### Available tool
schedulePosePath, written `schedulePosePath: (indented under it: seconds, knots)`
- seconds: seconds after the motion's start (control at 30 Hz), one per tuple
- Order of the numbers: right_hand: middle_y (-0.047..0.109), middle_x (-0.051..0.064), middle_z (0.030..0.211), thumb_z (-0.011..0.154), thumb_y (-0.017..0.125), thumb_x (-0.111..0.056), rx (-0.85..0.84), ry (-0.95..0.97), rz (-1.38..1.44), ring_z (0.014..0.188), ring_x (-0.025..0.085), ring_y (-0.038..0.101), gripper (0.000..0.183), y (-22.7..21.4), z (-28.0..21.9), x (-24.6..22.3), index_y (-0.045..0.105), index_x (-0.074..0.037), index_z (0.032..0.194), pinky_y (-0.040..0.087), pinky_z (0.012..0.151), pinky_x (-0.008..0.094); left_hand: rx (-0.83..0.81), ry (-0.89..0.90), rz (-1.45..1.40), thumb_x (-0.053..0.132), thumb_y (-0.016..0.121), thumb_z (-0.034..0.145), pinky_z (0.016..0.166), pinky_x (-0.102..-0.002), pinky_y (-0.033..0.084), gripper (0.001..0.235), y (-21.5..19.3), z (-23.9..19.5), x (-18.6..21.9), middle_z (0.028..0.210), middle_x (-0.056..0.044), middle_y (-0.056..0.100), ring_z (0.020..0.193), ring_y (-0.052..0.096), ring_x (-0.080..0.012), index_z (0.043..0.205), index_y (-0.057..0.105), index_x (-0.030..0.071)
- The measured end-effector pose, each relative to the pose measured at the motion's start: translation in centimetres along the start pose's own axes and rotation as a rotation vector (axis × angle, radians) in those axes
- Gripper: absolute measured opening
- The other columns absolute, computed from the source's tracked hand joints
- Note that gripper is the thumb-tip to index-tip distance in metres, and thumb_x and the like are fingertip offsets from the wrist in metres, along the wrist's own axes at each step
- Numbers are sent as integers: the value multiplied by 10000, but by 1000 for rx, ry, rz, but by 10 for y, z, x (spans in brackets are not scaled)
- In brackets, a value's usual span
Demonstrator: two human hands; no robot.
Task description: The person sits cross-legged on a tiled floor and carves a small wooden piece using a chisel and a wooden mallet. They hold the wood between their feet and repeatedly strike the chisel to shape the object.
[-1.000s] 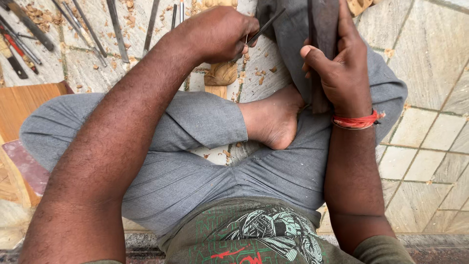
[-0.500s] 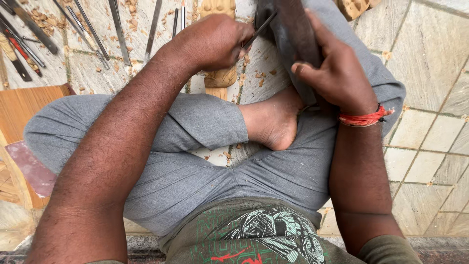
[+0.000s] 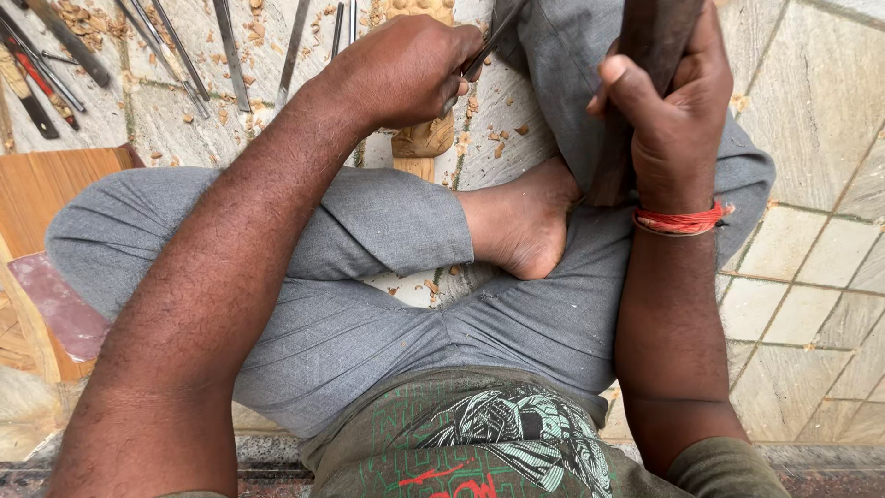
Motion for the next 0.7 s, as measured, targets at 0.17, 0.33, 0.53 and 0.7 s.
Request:
schedulePosePath:
  seconds: [0.17,0.33,0.53,0.7]
  knots:
    - [706,127,1181,1018,729,-69,-133,-172,-351,990,189,710,693,13,0,-16,371,12,1606,594,853,307,23,86,83,112,708,963,615,-499,596,237,-3,-2,7,776,-184,714,748,735,-344,1193,676,66]
    - [641,245,1437,1021,744,-10,-230,-243,-456,1303,344,648,671,21,-4,-16,394,37,1592,541,1146,442,6,65,22,85,686,964,650,-490,604,178,-2,-8,3,808,-172,718,775,744,-327,1138,674,52]
    - [641,219,1515,1048,789,-58,-147,-198,-633,1429,288,638,687,15,3,-12,441,-4,1638,552,1222,353,-3,54,59,73,679,951,665,-488,607,164,-1,-1,5,809,-180,720,782,745,-333,1114,686,55]
    - [622,214,1544,1065,776,-46,-262,-194,-453,1449,277,622,691,17,-4,-3,394,7,1639,512,1262,385,16,-4,52,69,683,943,679,-477,610,108,-3,-11,3,830,-174,727,790,744,-323,1049,694,49]
Point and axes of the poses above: each hand's wrist, its own z-axis towards the middle knuckle, its own y-axis out of the palm, x = y × z, the point moved 4 cm from there along z, towards the middle knuckle
